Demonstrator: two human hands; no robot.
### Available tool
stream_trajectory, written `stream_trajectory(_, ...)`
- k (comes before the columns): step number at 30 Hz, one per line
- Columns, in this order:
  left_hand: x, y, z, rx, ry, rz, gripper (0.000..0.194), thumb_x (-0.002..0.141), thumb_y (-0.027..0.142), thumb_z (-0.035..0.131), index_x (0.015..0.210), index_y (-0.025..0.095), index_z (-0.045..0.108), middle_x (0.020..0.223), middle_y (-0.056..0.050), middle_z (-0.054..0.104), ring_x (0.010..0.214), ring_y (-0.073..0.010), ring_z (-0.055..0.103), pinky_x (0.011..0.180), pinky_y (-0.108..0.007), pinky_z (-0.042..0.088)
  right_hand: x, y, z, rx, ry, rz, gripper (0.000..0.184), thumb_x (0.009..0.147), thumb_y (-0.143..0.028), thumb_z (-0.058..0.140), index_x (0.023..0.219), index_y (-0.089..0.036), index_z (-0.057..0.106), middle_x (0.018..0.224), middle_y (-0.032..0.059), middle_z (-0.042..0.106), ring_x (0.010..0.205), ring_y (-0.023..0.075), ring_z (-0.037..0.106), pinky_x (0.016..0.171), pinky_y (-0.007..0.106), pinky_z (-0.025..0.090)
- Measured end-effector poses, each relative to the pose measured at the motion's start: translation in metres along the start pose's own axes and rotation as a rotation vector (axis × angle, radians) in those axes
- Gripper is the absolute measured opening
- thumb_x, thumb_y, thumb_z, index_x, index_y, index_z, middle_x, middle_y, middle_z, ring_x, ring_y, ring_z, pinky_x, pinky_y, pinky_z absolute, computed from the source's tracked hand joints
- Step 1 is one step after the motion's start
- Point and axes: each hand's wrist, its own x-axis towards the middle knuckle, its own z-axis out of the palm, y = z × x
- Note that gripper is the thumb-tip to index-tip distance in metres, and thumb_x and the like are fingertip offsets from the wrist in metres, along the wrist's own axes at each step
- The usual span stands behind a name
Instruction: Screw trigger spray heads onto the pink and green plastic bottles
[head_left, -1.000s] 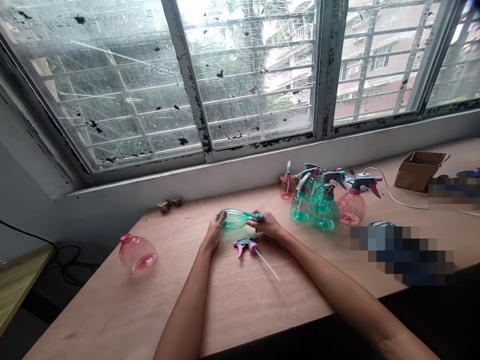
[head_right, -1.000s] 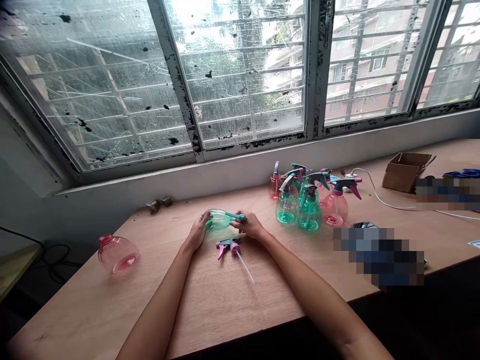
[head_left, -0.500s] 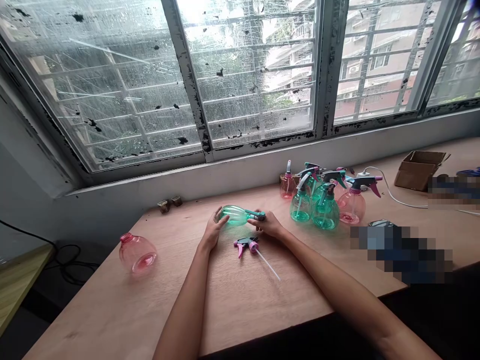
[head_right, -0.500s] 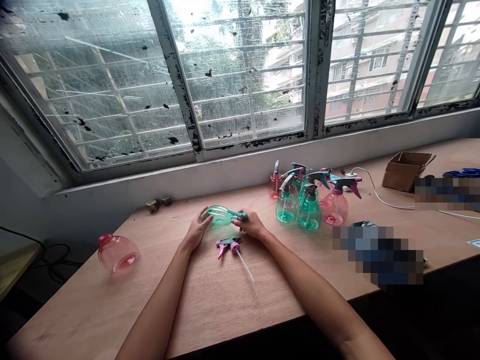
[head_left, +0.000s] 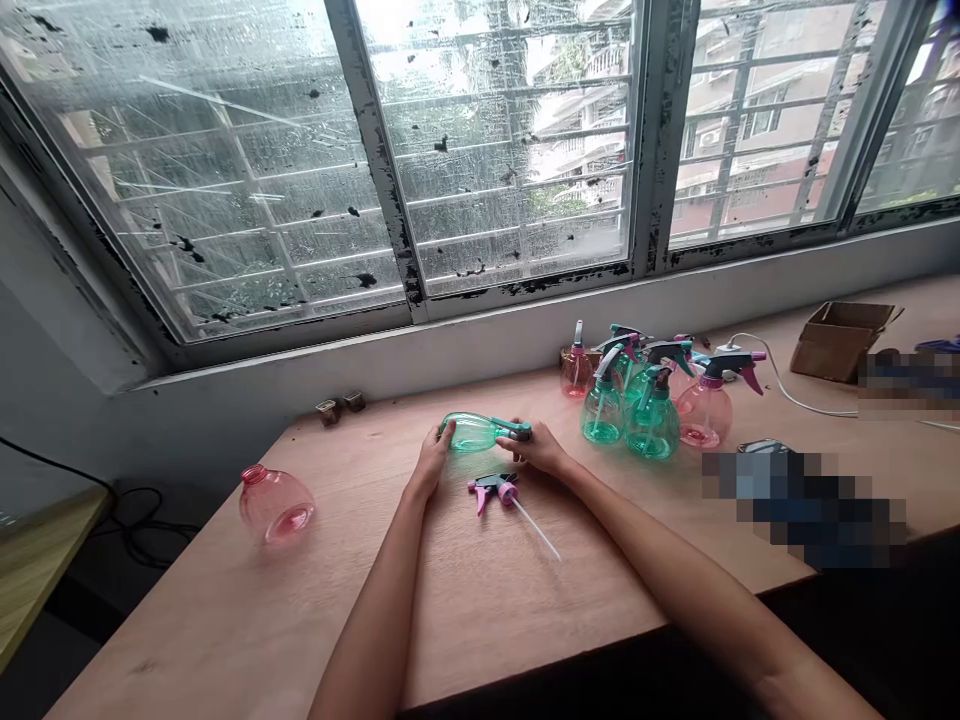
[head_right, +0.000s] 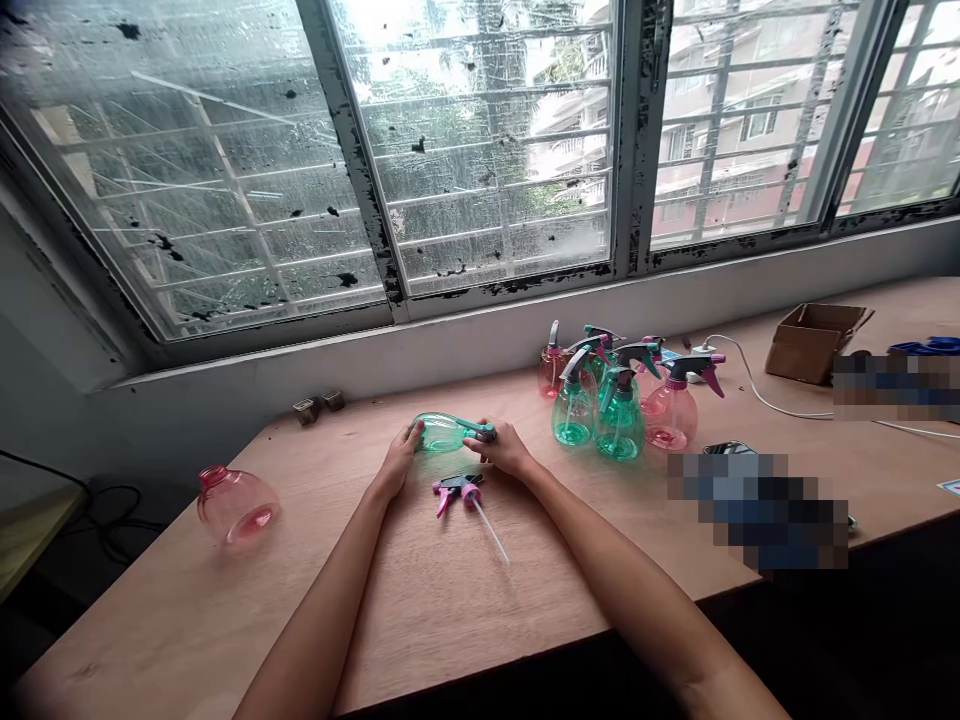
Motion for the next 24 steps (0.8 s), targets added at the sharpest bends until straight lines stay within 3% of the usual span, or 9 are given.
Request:
stream_trajectory(10,-0.004,0.006,0.003,0.013,-0.116,0.033,0.031,0.095,0.029,0.064,0.123,0.018,0.061,0.131,-0.009,0.063,0.113,-0.0264,0.065,0.095,-0.049,0.055,0.001,0.005,-0.008,0.03,0.033,0.021,0.023,0.098,-0.031,0.063,0.116,-0.016,0.063,0.108,0.0055,0.069,0.084,0.0189,0.07,0.072,0.035,0.061)
stream_trajectory(19,-0.003,-0.001,0.0,0.017,0.036,-0.061,0.032,0.096,0.033,0.063,0.123,0.017,0.061,0.124,-0.009,0.066,0.105,-0.025,0.067,0.089,-0.046,0.057,0.0,0.001,-0.001,0.023,0.008,-0.001,0.022,0.098,-0.03,0.063,0.113,-0.015,0.064,0.103,0.0042,0.07,0.078,0.017,0.069,0.067,0.032,0.061)
stream_trajectory(24,0.0,-0.002,0.007,0.003,0.071,-0.011,0.035,0.096,0.032,0.063,0.127,0.019,0.059,0.132,-0.01,0.062,0.113,-0.0269,0.064,0.094,-0.05,0.055,-0.002,-0.002,0.0,0.014,0.005,0.0,0.022,0.098,-0.03,0.063,0.114,-0.015,0.064,0.104,0.0045,0.07,0.079,0.0173,0.069,0.068,0.033,0.061)
